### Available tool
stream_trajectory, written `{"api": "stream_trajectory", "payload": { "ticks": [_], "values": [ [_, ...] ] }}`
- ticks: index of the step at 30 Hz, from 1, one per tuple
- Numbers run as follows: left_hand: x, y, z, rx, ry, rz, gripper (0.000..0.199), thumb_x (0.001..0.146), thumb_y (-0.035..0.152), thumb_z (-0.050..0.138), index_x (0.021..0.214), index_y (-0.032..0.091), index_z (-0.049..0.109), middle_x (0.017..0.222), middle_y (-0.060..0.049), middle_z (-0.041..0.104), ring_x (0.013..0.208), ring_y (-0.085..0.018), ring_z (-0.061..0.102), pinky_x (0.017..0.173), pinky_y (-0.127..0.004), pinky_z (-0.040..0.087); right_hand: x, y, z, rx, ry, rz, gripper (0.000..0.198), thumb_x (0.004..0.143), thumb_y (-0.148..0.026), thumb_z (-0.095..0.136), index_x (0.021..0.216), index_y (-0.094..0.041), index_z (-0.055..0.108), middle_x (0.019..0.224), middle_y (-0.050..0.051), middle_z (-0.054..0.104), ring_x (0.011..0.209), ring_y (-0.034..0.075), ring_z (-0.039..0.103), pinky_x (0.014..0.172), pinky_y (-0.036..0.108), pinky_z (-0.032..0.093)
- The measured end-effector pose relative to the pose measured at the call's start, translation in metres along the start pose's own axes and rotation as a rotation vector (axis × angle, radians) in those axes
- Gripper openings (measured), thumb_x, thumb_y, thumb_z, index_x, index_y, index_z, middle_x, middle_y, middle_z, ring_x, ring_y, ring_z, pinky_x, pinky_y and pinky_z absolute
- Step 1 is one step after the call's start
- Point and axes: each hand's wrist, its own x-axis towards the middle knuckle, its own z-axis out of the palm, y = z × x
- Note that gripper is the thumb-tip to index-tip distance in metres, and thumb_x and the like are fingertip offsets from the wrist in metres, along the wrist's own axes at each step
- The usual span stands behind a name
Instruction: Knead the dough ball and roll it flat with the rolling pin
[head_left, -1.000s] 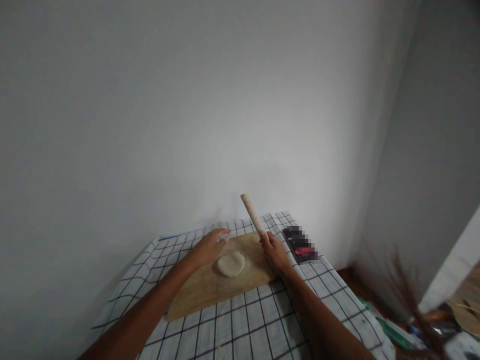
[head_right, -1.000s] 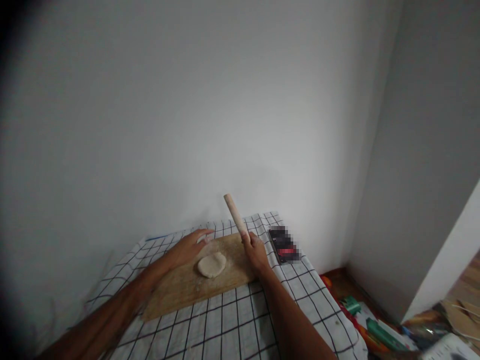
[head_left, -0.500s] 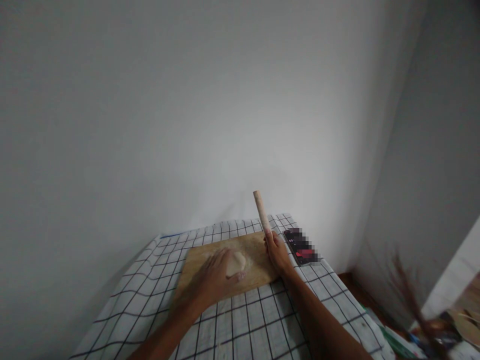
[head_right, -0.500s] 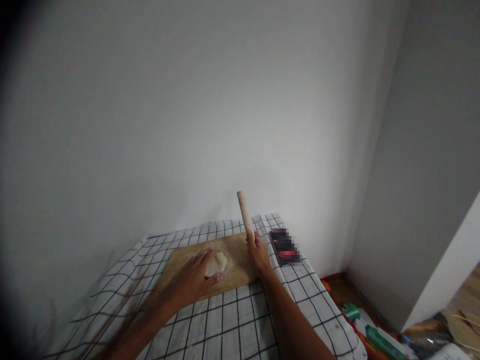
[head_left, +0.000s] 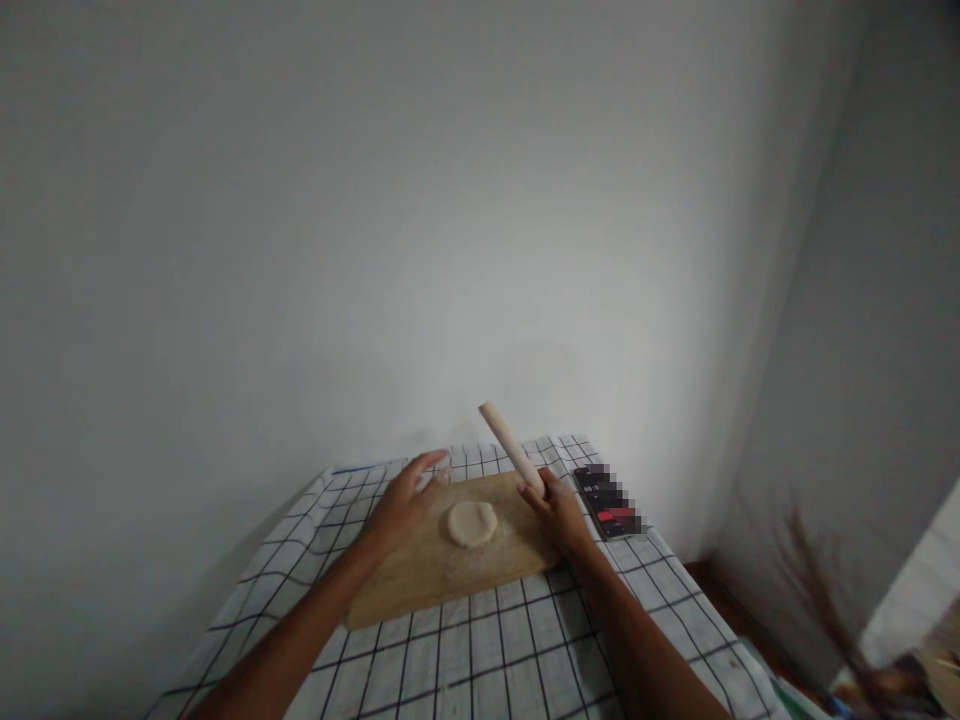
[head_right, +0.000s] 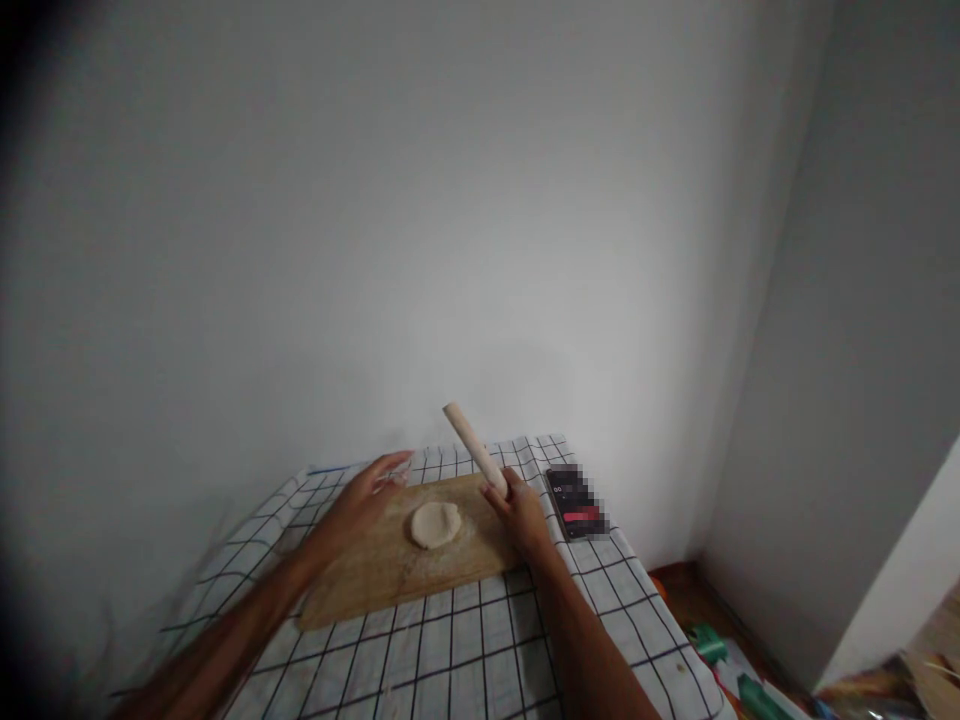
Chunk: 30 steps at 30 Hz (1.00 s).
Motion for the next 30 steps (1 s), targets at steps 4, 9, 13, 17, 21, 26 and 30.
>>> {"api": "stream_trajectory", "payload": {
  "ticks": [4, 9, 13, 17, 21, 26, 30],
  "values": [
    [0.014, 0.028, -0.027, -0.018, 0.074, 0.151, 0.042, 0.098, 0.046, 0.044, 0.130, 0.023, 0.058, 0.138, -0.005, 0.061, 0.128, -0.022, 0.056, 0.110, -0.039, 0.042, -0.001, -0.012, -0.004, -0.305, -0.130, -0.080, 0.049, 0.090, -0.065, 0.052, 0.071, -0.021, 0.061, 0.061, 0.000, 0.058, 0.057, 0.015, 0.051, 0.054, 0.026, 0.028],
    [0.010, 0.035, -0.008, 0.178, -0.015, 0.232, 0.037, 0.100, 0.037, 0.038, 0.128, 0.024, 0.059, 0.132, -0.005, 0.062, 0.127, -0.020, 0.055, 0.109, -0.036, 0.041, 0.004, -0.038, -0.007, -0.554, -0.281, -0.192, 0.068, 0.090, -0.076, 0.042, 0.054, -0.021, 0.062, 0.056, 0.005, 0.062, 0.055, 0.017, 0.055, 0.056, 0.028, 0.030],
    [-0.004, 0.007, 0.025, 0.319, -0.060, 0.123, 0.034, 0.100, 0.032, 0.036, 0.123, 0.020, 0.060, 0.125, -0.009, 0.067, 0.118, -0.022, 0.061, 0.103, -0.037, 0.045, 0.022, -0.050, -0.007, -0.688, -0.372, -0.287, 0.067, 0.097, -0.066, 0.036, 0.062, -0.022, 0.070, 0.065, 0.008, 0.069, 0.061, 0.020, 0.062, 0.059, 0.029, 0.035],
    [-0.015, -0.019, 0.040, 0.377, -0.044, 0.081, 0.029, 0.099, 0.024, 0.037, 0.114, 0.017, 0.062, 0.115, -0.013, 0.070, 0.113, -0.024, 0.064, 0.099, -0.037, 0.045, 0.044, -0.047, -0.001, -0.762, -0.445, -0.314, 0.055, 0.100, -0.050, 0.039, 0.066, -0.021, 0.072, 0.069, 0.008, 0.071, 0.064, 0.020, 0.064, 0.060, 0.029, 0.038],
    [-0.014, -0.034, 0.042, 0.440, -0.018, 0.052, 0.026, 0.098, 0.021, 0.040, 0.112, 0.017, 0.061, 0.113, -0.015, 0.069, 0.114, -0.026, 0.062, 0.101, -0.041, 0.042, 0.057, -0.033, 0.010, -0.763, -0.463, -0.329, 0.041, 0.100, -0.038, 0.043, 0.078, -0.020, 0.074, 0.080, 0.008, 0.073, 0.077, 0.021, 0.066, 0.068, 0.029, 0.044],
    [-0.010, -0.043, 0.047, 0.476, -0.024, 0.054, 0.026, 0.098, 0.026, 0.042, 0.113, 0.018, 0.062, 0.115, -0.014, 0.068, 0.114, -0.027, 0.061, 0.103, -0.044, 0.040, 0.046, -0.018, 0.013, -0.736, -0.455, -0.364, 0.033, 0.103, -0.032, 0.040, 0.102, -0.019, 0.070, 0.109, 0.008, 0.070, 0.106, 0.021, 0.061, 0.095, 0.033, 0.043],
    [-0.009, -0.041, 0.051, 0.486, -0.031, 0.072, 0.028, 0.097, 0.023, 0.043, 0.118, 0.017, 0.061, 0.120, -0.012, 0.068, 0.116, -0.026, 0.059, 0.105, -0.042, 0.041, 0.023, -0.014, 0.009, -0.682, -0.373, -0.372, 0.034, 0.104, -0.029, 0.036, 0.105, -0.019, 0.069, 0.117, 0.008, 0.069, 0.114, 0.021, 0.059, 0.101, 0.035, 0.043]
  ]
}}
